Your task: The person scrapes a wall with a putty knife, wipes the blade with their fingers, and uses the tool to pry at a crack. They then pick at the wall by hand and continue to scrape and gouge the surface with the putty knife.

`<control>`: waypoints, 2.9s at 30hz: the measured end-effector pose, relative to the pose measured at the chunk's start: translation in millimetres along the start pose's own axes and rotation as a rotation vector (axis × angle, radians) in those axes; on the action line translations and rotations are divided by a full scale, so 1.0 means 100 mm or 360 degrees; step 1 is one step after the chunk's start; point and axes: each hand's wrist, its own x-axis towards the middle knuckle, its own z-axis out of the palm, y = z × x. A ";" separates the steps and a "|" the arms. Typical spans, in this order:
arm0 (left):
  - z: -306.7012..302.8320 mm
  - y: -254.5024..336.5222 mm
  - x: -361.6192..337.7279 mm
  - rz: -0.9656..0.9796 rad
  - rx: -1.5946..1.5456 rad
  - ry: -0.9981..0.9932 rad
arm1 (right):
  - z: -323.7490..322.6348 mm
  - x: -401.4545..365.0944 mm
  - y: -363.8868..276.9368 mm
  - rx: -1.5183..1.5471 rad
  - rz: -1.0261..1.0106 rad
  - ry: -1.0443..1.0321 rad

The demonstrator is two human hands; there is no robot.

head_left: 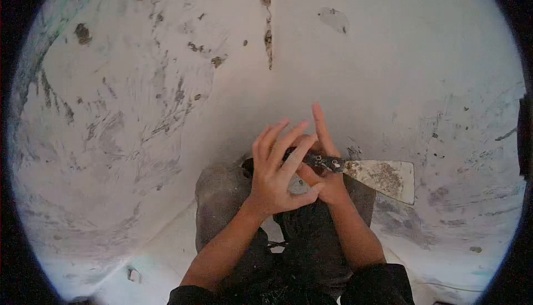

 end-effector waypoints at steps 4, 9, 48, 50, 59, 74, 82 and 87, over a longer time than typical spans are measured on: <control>-0.04 0.03 0.02 -0.0092 0.0095 -0.0043 | -0.04 -0.02 -0.08 0.0133 0.0071 -0.0142; -0.04 0.00 0.00 -0.0097 0.0066 -0.0025 | -0.02 0.00 -0.07 0.0131 0.0001 -0.0184; -0.24 -0.17 0.08 -0.0263 -0.0082 0.0231 | -0.07 -0.03 -0.07 -0.0001 0.0081 -0.0356; -0.26 -0.26 0.05 -0.0316 -0.0330 0.0173 | -0.07 -0.05 -0.04 0.0610 0.0240 -0.0508; -0.31 -0.27 -0.01 -0.0780 -0.1562 -0.0027 | -0.12 -0.06 -0.15 0.1260 0.0656 -0.0821; -0.26 -0.35 -0.06 -0.0574 -0.1639 -0.0097 | -0.08 -0.15 0.01 0.1561 0.0589 -0.0966; -0.26 -0.32 -0.07 -0.0620 -0.1608 -0.0039 | -0.09 -0.19 0.02 0.1494 0.0564 -0.0928; -0.27 -0.34 -0.06 -0.0532 -0.1558 -0.0077 | -0.09 -0.20 0.07 0.1523 0.0514 -0.0964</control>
